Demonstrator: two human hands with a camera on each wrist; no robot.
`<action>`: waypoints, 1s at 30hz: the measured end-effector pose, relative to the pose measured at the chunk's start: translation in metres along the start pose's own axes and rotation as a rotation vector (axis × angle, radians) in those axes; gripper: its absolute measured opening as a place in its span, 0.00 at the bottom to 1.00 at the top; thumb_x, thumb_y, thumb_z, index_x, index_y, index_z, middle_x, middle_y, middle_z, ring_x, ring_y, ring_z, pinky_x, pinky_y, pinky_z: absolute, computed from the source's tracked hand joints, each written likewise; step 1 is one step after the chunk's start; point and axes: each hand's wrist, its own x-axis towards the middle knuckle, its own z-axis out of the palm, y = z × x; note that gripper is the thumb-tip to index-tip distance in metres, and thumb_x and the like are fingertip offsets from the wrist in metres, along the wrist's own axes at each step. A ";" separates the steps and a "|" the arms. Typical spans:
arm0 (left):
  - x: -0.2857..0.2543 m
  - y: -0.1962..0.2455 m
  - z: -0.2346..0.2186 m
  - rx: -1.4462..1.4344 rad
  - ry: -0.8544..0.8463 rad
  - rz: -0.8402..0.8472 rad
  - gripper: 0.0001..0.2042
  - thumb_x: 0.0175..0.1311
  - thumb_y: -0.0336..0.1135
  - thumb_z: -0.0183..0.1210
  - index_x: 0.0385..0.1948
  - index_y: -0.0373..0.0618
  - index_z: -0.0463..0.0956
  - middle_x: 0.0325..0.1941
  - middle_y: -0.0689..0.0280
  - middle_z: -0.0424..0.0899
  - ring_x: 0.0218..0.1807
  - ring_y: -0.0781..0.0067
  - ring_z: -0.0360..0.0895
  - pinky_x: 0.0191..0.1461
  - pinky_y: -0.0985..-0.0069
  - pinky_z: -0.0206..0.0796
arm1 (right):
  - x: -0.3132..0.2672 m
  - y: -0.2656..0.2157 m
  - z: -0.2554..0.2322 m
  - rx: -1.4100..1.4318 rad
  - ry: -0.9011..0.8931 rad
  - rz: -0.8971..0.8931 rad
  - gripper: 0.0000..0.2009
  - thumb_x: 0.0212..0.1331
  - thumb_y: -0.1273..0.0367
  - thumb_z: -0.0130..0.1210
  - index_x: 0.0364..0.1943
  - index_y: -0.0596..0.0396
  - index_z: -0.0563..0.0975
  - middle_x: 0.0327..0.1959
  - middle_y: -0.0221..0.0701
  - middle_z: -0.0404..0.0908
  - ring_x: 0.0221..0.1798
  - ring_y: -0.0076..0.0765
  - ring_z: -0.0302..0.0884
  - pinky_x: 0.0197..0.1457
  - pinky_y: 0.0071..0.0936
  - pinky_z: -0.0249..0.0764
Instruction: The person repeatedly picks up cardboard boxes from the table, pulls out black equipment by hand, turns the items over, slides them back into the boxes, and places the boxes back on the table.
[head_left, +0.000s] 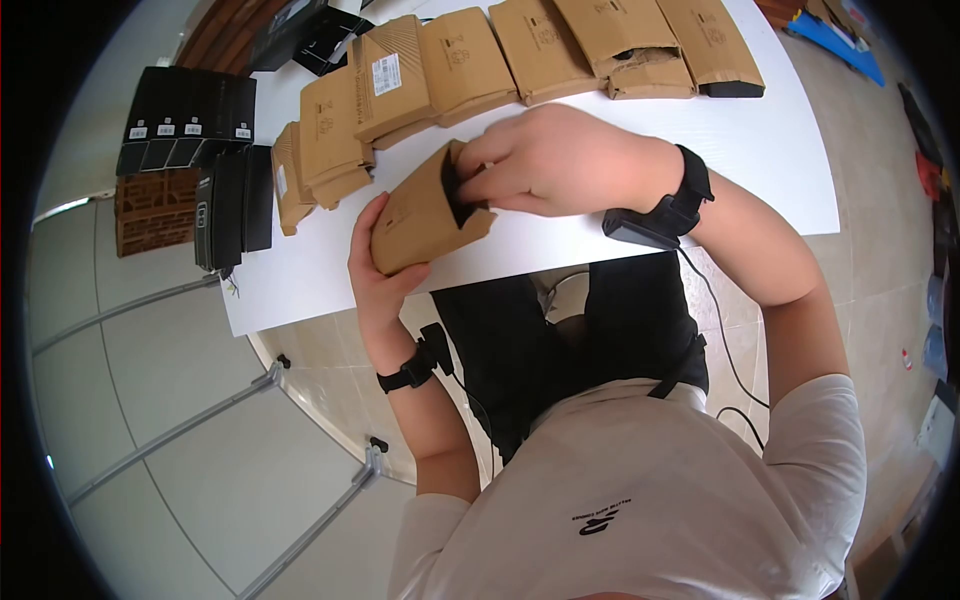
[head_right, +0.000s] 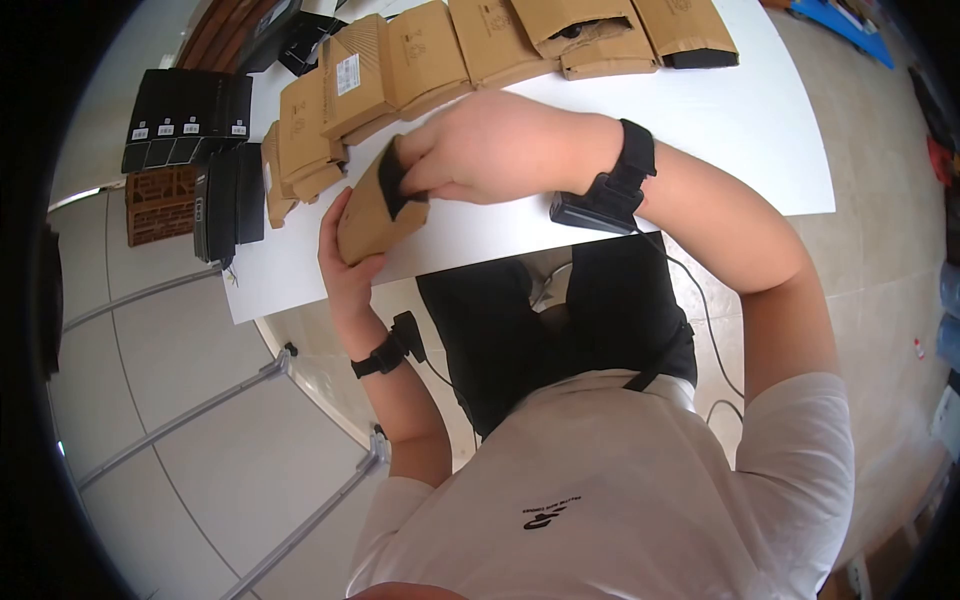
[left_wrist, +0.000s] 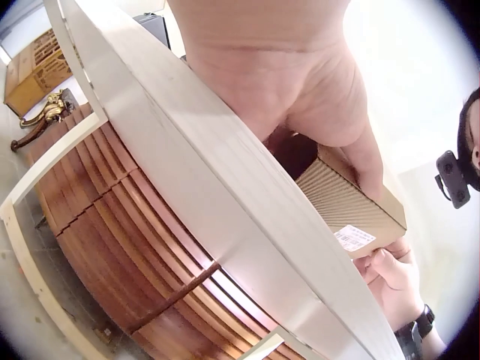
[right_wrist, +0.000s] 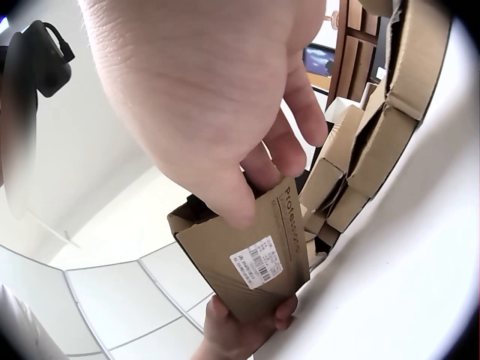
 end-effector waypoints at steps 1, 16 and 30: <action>0.001 0.001 0.001 0.031 -0.007 0.003 0.44 0.33 0.27 0.72 0.64 0.38 0.66 0.59 0.60 0.76 0.60 0.66 0.73 0.65 0.71 0.65 | -0.001 -0.002 0.004 0.018 -0.075 0.056 0.11 0.54 0.70 0.61 0.42 0.49 0.82 0.43 0.27 0.80 0.38 0.39 0.79 0.38 0.32 0.78; -0.007 0.002 0.015 0.346 0.261 0.095 0.41 0.38 0.23 0.69 0.64 0.38 0.65 0.61 0.59 0.73 0.62 0.64 0.70 0.67 0.69 0.63 | 0.004 -0.003 -0.012 0.308 0.012 0.365 0.09 0.56 0.76 0.55 0.40 0.57 0.81 0.41 0.32 0.81 0.32 0.30 0.79 0.36 0.23 0.75; 0.035 0.044 0.102 0.340 0.273 0.246 0.43 0.53 0.24 0.66 0.70 0.33 0.49 0.66 0.52 0.55 0.64 0.57 0.65 0.67 0.65 0.64 | 0.014 0.026 -0.025 0.472 0.689 0.631 0.13 0.70 0.65 0.51 0.49 0.59 0.77 0.41 0.30 0.80 0.41 0.24 0.77 0.45 0.22 0.73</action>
